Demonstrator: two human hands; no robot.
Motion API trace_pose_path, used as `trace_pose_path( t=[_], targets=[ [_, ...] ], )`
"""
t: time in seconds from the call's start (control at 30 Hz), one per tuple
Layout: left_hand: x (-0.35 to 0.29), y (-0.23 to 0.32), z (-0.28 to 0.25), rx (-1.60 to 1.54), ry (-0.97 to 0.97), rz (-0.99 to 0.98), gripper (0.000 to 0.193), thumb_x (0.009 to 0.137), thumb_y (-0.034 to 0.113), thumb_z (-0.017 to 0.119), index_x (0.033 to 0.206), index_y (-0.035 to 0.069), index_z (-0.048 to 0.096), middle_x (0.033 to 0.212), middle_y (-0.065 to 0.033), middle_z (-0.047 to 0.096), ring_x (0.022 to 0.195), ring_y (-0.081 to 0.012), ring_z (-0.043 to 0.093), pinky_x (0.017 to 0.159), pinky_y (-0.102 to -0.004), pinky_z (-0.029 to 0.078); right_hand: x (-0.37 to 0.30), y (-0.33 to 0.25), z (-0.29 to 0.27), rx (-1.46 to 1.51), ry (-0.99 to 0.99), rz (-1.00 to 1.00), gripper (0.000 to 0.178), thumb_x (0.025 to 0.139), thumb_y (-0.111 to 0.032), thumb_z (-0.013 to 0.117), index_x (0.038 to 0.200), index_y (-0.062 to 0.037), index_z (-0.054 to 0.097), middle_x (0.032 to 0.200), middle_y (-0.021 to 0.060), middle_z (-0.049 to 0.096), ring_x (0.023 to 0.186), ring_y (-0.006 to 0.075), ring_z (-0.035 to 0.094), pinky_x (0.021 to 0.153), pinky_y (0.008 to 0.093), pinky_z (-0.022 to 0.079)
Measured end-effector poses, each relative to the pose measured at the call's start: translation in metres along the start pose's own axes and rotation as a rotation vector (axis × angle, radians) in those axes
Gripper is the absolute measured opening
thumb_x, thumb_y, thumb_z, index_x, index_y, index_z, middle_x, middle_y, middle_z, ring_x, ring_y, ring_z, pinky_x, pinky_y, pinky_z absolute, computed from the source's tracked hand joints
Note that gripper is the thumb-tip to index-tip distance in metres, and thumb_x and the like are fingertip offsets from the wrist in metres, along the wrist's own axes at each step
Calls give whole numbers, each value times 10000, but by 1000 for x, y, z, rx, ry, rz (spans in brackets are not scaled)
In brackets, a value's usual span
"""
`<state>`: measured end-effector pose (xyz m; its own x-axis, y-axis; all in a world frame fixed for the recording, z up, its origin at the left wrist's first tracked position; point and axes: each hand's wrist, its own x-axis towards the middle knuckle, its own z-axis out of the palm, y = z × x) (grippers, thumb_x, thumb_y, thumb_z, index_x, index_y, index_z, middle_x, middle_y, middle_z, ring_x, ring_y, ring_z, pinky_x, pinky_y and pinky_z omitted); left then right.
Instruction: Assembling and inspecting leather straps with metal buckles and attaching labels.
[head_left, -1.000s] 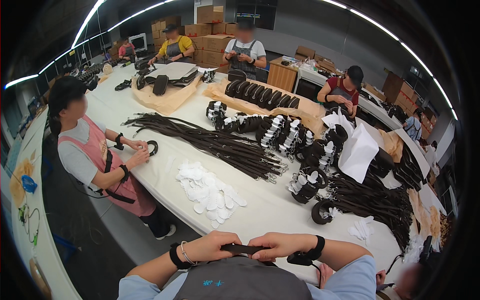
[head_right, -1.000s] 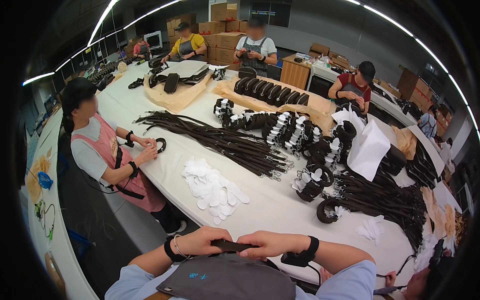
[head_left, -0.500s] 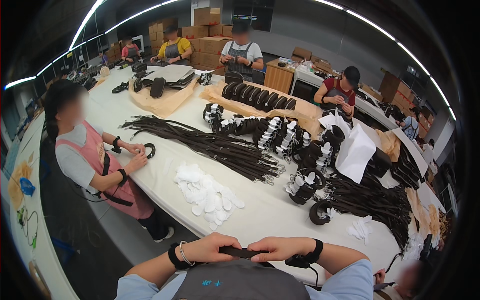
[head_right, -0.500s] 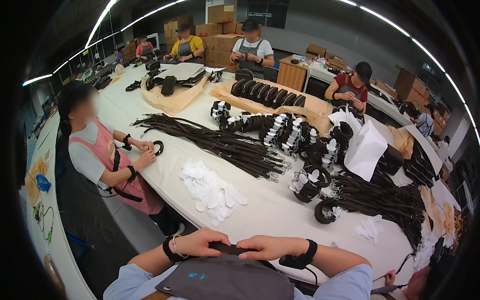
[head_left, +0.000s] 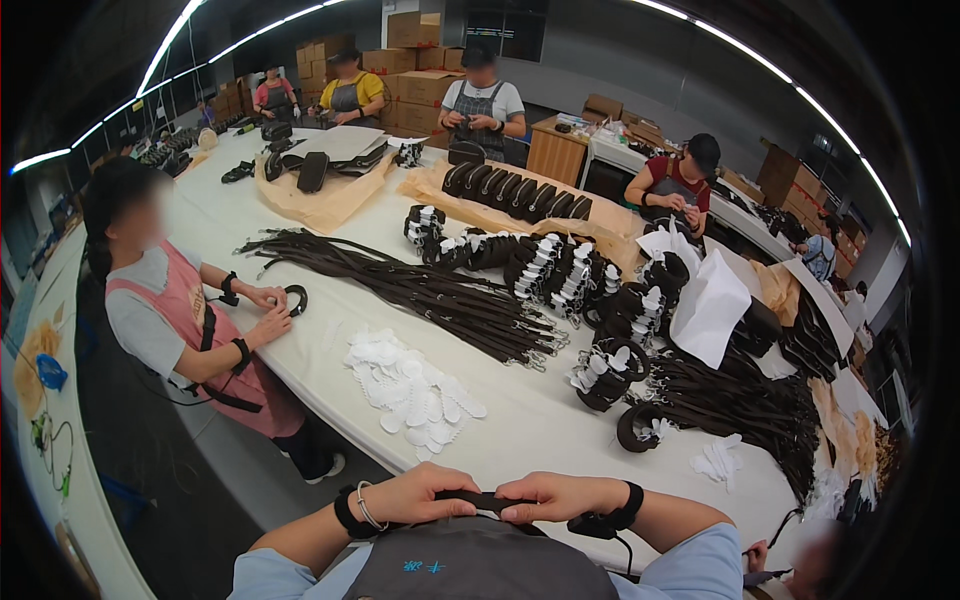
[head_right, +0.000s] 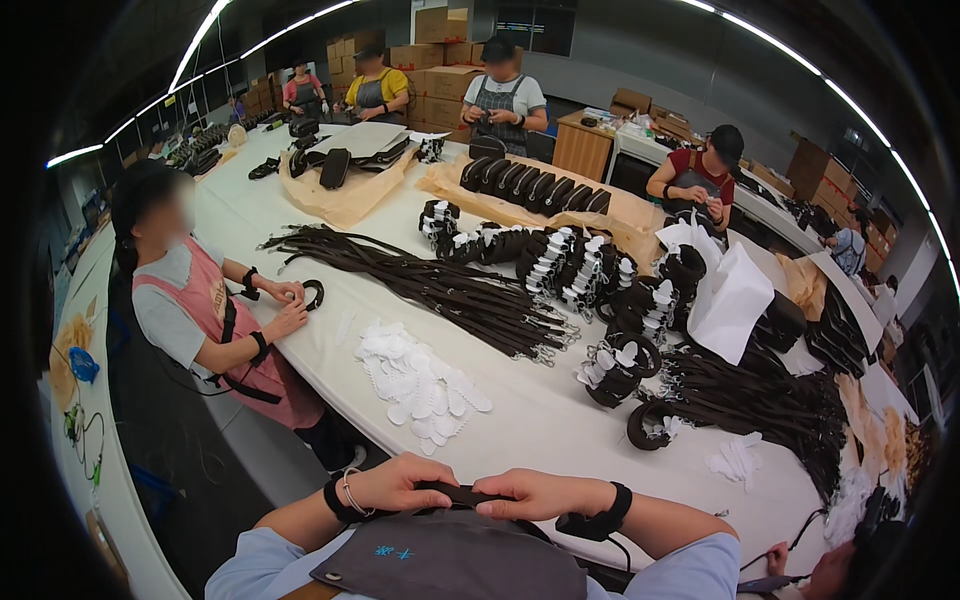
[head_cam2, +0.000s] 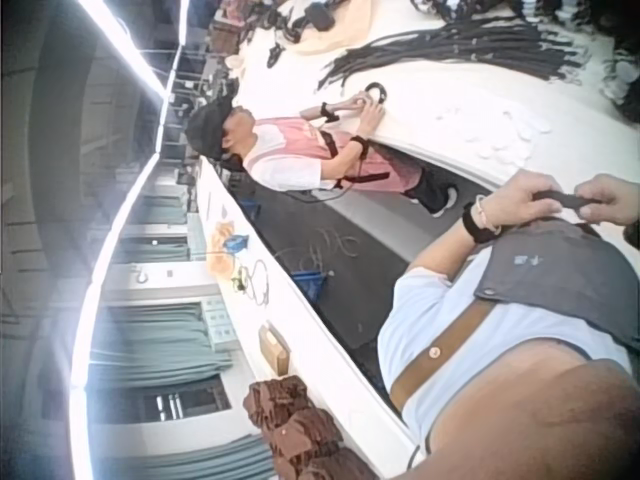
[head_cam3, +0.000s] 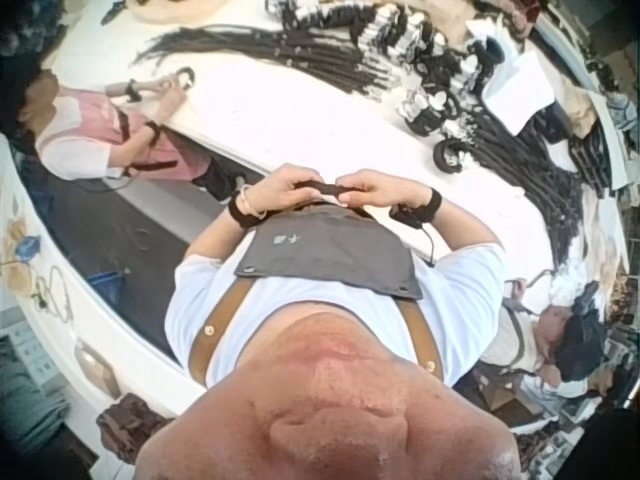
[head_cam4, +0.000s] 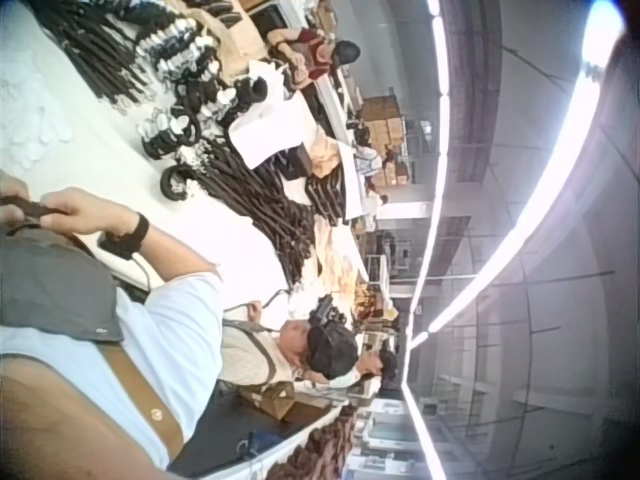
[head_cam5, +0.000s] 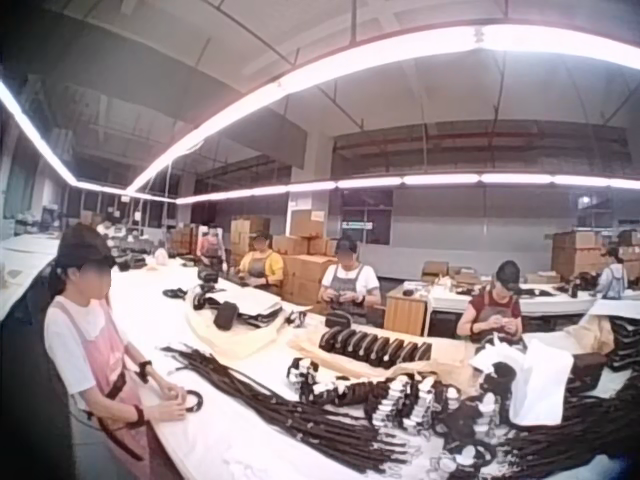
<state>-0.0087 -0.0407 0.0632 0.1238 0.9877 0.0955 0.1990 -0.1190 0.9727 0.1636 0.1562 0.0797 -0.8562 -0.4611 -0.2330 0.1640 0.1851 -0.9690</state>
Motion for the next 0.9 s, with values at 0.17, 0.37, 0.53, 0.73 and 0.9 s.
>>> trace_pose_path(
  t=[0.17, 0.37, 0.53, 0.73, 0.9],
  targets=[
    [2, -1, 1, 81, 64, 119, 204, 892, 172, 670, 1021, 17, 639, 840, -74, 636, 728, -191, 607, 660, -283, 459, 2, 2, 0, -145, 23, -79, 332, 1011, -331, 465, 994, -6, 531, 737, 62, 498, 699, 162, 446, 664, 302, 412],
    [1, -3, -3, 133, 66, 120, 233, 873, 167, 689, 1045, 16, 644, 883, -84, 636, 765, -205, 608, 682, -287, 463, 3, -4, 3, -172, 50, -95, 344, 1017, -333, 447, 1038, 5, 512, 754, 82, 502, 709, 180, 475, 676, 315, 420],
    [2, -2, -2, 97, 99, 139, 230, 891, 140, 658, 1094, 35, 632, 883, -80, 628, 768, -198, 589, 691, -287, 455, 6, -8, 1, -165, 85, -87, 342, 1022, -336, 430, 1039, -4, 508, 736, 62, 502, 689, 163, 477, 651, 307, 417],
    [2, 0, 1, 123, 136, 130, 236, 893, 134, 651, 1107, 37, 630, 886, -83, 631, 774, -206, 595, 698, -287, 460, 4, -2, 0, -27, 74, -47, 334, 1027, -344, 415, 1028, -27, 522, 699, -2, 449, 642, 107, 423, 590, 264, 385],
    [1, -2, 2, 122, 125, 114, 238, 900, 150, 647, 1110, 40, 629, 889, -86, 648, 782, -202, 613, 709, -290, 471, 2, -5, 2, 193, 21, 47, 321, 1031, -344, 406, 1016, -48, 528, 685, -30, 408, 611, 64, 377, 547, 223, 339]
  ],
)
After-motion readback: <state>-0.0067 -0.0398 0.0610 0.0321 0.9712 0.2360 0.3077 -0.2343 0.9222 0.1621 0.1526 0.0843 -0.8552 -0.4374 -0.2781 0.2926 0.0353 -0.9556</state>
